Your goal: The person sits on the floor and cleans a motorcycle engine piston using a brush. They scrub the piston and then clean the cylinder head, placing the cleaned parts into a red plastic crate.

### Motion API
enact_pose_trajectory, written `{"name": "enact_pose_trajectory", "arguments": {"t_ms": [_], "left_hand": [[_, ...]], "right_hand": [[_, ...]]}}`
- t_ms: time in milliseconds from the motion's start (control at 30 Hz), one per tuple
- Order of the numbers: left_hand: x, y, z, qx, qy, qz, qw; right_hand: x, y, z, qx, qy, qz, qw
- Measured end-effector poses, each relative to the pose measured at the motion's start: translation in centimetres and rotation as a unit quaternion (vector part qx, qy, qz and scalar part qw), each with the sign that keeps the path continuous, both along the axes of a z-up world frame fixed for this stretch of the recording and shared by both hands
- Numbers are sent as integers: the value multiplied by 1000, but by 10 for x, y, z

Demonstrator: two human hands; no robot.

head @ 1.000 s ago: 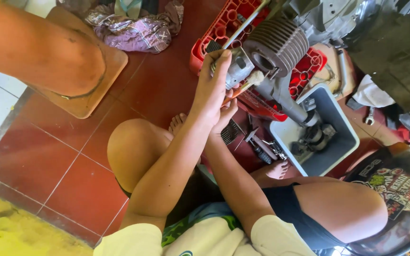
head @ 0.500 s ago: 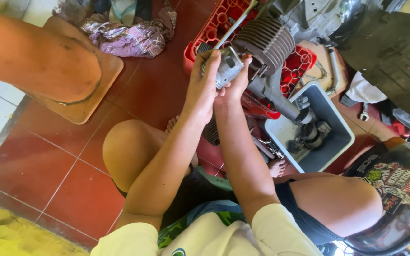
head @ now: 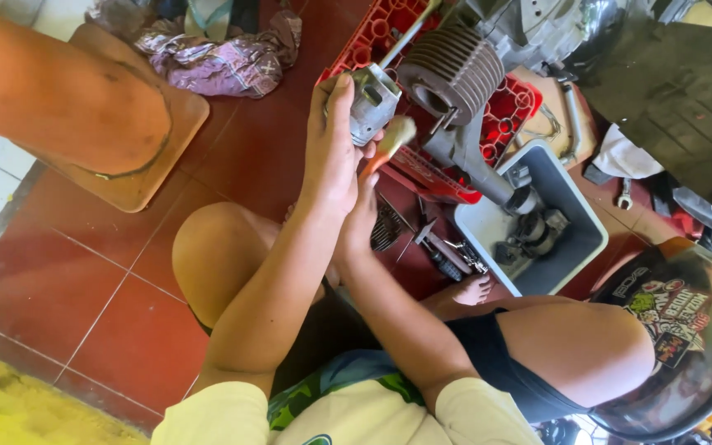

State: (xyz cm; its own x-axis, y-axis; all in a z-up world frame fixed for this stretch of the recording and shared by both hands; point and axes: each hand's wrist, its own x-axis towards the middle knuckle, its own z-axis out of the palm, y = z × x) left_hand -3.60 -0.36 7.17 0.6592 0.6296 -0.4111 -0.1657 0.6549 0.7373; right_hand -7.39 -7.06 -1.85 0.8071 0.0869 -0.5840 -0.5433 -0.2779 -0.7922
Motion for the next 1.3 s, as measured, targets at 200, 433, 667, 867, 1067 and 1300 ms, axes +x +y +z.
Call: {"name": "enact_pose_trajectory", "arguments": {"t_ms": [200, 433, 667, 867, 1067, 1300], "left_hand": [[-16, 10, 22, 18, -18, -17, 1000], [-19, 10, 11, -5, -5, -20, 1000], [-20, 8, 6, 79, -17, -4, 997], [-20, 10, 1, 71, -13, 6, 997], [-21, 4, 5, 79, -12, 14, 997], [-15, 1, 8, 85, -24, 6, 996]], "right_hand": [[71, 6, -14, 370, 95, -247, 891], [118, 28, -55, 447, 78, -289, 843], [122, 46, -47, 413, 11, -319, 853], [18, 31, -25, 319, 42, -320, 891], [9, 22, -48, 278, -20, -275, 920], [84, 23, -13, 400, -37, -181, 898]]}}
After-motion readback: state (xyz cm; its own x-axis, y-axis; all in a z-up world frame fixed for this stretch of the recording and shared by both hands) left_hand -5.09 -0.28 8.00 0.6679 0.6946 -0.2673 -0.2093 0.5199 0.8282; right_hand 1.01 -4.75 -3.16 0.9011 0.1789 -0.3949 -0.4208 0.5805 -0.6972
